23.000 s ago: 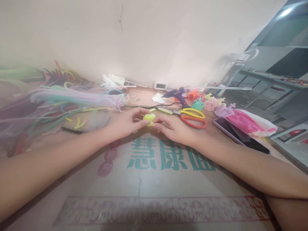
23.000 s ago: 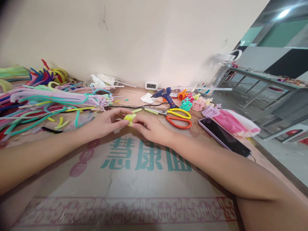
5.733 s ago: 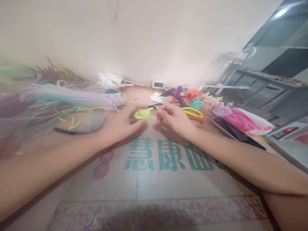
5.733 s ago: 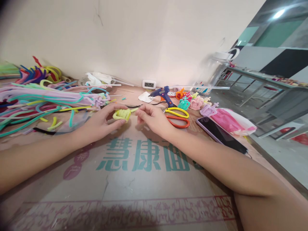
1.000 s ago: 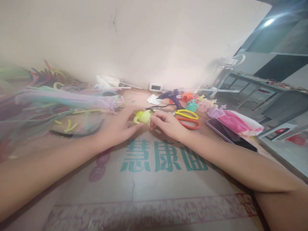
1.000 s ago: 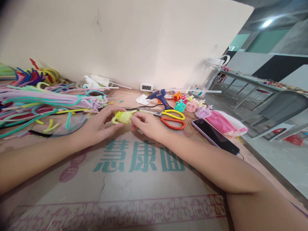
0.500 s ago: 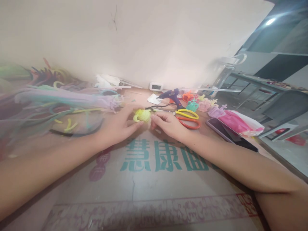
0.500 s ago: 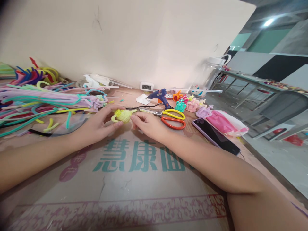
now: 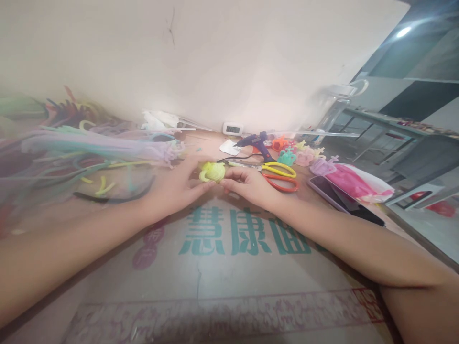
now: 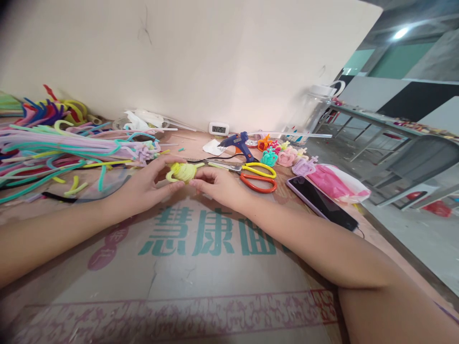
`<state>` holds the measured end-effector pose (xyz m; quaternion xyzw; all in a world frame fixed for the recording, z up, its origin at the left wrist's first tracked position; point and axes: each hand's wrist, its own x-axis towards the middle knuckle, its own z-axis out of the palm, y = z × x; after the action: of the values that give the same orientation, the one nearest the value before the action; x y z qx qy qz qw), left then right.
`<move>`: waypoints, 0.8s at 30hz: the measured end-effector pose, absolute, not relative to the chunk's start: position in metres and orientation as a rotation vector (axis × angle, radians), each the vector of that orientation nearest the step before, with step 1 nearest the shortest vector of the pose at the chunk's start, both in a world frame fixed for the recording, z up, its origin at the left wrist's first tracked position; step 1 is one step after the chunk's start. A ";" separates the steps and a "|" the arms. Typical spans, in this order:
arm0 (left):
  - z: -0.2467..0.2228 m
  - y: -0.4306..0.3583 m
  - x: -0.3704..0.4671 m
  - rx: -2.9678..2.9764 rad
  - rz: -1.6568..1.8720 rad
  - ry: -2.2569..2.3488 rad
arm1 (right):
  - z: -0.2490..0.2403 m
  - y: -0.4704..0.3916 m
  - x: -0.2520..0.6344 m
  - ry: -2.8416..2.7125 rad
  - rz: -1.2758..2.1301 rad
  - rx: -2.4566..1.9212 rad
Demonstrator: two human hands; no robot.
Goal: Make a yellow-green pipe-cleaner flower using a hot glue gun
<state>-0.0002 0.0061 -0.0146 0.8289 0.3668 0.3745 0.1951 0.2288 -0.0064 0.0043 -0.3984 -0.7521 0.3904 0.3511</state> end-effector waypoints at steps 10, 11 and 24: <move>-0.011 0.004 0.001 2.325 1.042 1.060 | 0.006 -0.009 0.227 -1.984 0.940 -1.041; -0.011 0.004 0.001 2.326 1.039 1.061 | 0.006 -0.009 0.228 -1.985 0.930 -1.038; -0.010 0.003 0.002 2.327 1.026 1.071 | 0.002 -0.003 0.229 -1.794 0.914 -1.033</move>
<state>0.0021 0.0027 -0.0098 0.8280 0.3809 0.3650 0.1899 0.2288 -0.0034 0.0025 -0.4132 -0.7174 0.3656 0.4254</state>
